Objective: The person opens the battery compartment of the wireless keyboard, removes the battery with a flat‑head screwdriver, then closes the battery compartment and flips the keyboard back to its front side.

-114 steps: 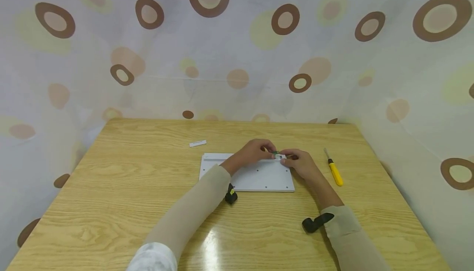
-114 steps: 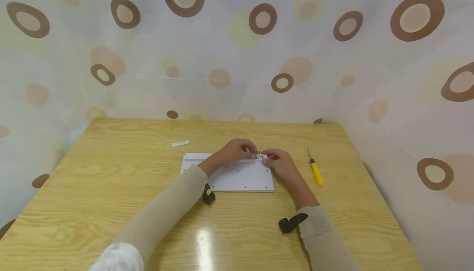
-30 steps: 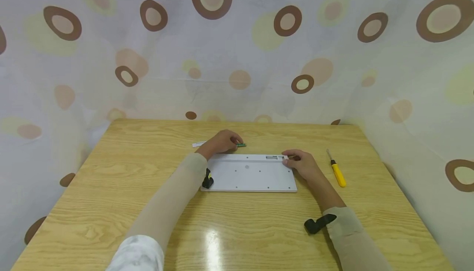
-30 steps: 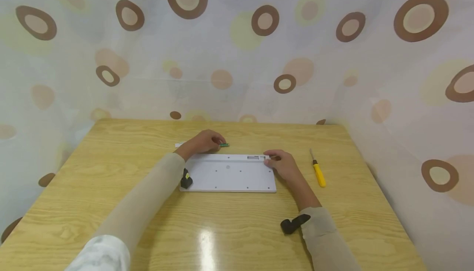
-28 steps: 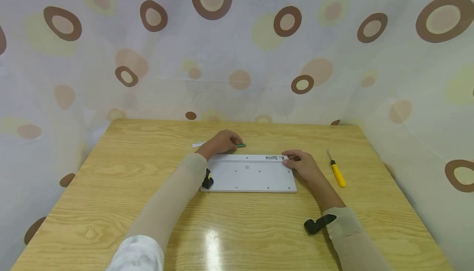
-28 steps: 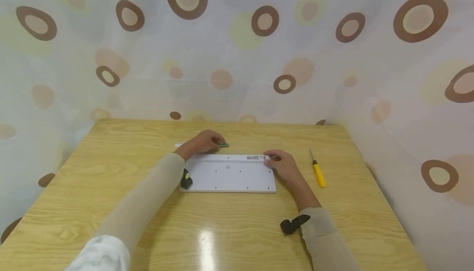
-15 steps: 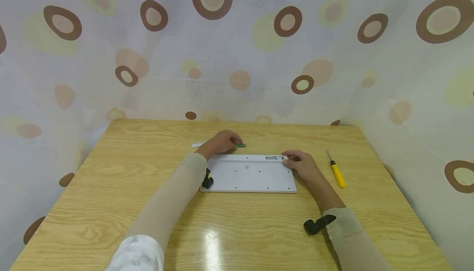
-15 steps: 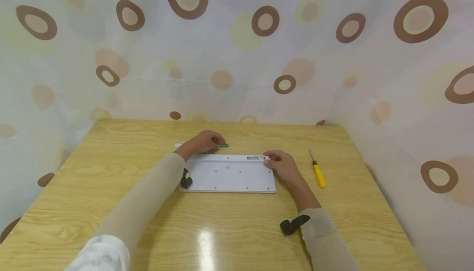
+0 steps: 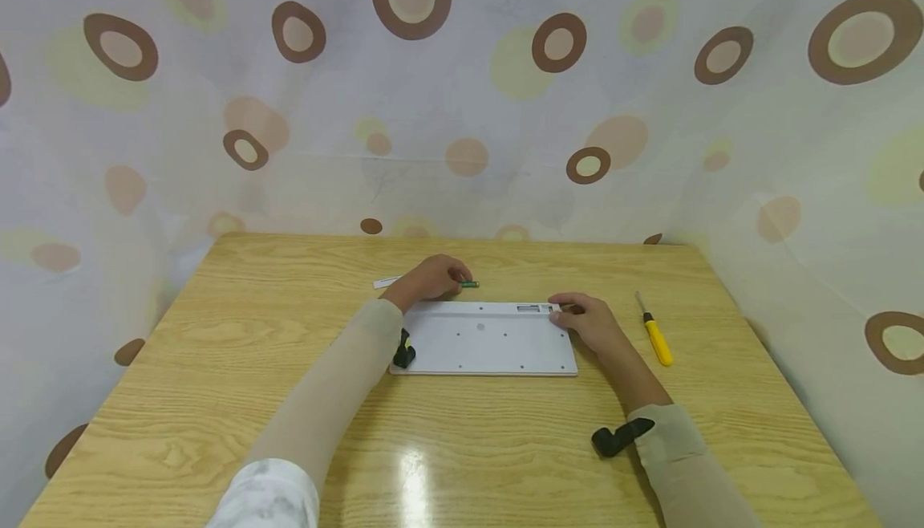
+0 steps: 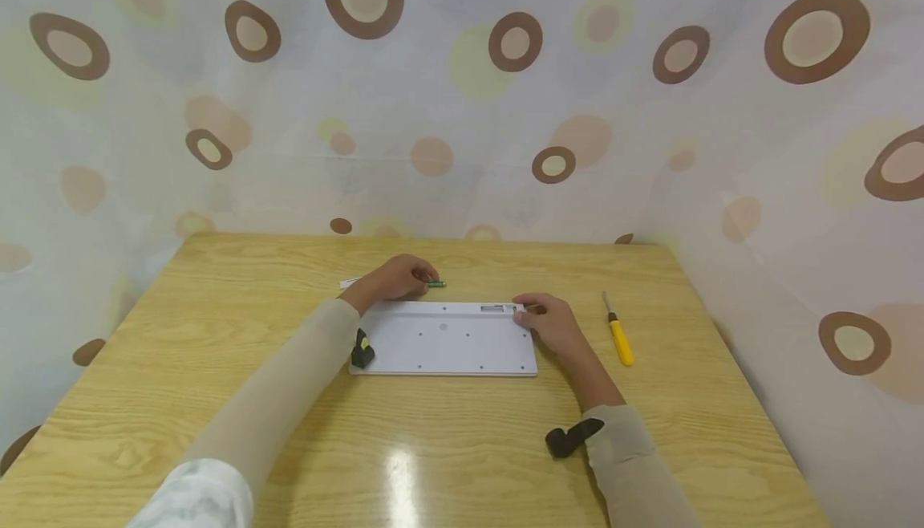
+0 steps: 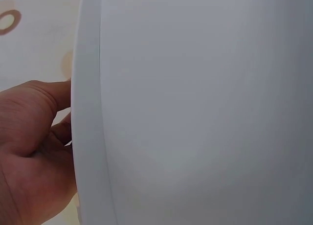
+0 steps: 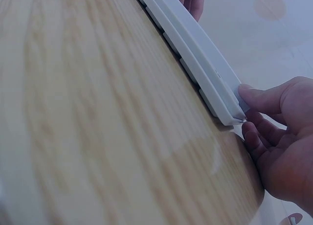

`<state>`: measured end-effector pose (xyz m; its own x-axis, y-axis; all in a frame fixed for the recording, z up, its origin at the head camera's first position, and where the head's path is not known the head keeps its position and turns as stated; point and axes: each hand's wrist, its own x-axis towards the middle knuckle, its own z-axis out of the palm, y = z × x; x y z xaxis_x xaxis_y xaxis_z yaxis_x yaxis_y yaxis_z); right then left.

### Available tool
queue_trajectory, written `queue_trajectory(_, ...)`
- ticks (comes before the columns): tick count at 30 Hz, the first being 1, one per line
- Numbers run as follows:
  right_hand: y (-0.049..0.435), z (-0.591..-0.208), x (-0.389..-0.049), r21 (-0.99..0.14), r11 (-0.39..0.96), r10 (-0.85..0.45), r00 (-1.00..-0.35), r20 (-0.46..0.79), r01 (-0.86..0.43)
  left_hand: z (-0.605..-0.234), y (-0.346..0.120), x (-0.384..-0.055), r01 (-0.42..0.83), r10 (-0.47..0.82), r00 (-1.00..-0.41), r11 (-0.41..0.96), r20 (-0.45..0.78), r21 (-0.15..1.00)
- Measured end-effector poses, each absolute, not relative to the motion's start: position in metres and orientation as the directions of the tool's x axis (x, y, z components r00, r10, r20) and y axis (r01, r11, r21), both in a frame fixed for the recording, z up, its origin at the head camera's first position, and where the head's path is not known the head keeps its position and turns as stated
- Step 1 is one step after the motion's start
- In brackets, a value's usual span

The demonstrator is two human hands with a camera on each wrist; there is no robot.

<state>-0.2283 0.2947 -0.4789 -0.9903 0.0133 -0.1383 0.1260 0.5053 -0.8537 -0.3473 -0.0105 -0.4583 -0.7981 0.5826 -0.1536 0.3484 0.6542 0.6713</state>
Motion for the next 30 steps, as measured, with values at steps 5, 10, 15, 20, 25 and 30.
queue_trajectory(5,0.295,-0.481,-0.23,-0.852,0.508,0.015,-0.991,-0.135,0.124,-0.457,-0.012,-0.346,0.352,0.588,-0.797,0.641,-0.141,0.682)
queue_trajectory(10,0.294,-0.48,-0.23,-0.855,0.501,0.019,-0.989,-0.144,0.134,-0.454,-0.016,-0.345,0.332,0.59,-0.796,0.613,-0.136,0.716)
queue_trajectory(15,0.293,-0.48,-0.23,-0.859,0.494,0.019,-0.989,-0.145,0.135,-0.453,-0.023,-0.346,0.325,0.587,-0.801,0.593,-0.119,0.736)
queue_trajectory(20,0.292,-0.48,-0.23,-0.857,0.497,0.015,-0.989,-0.149,0.137,-0.452,-0.037,-0.347,0.324,0.571,-0.814,0.597,-0.105,0.734)
queue_trajectory(25,0.293,-0.48,-0.23,-0.853,0.504,0.013,-0.989,-0.147,0.133,-0.447,-0.059,-0.344,0.32,0.553,-0.827,0.615,-0.105,0.721)
queue_trajectory(30,0.294,-0.478,-0.228,-0.854,0.504,0.007,-0.989,-0.146,0.13,-0.446,-0.082,-0.345,0.307,0.526,-0.843,0.641,-0.111,0.704)
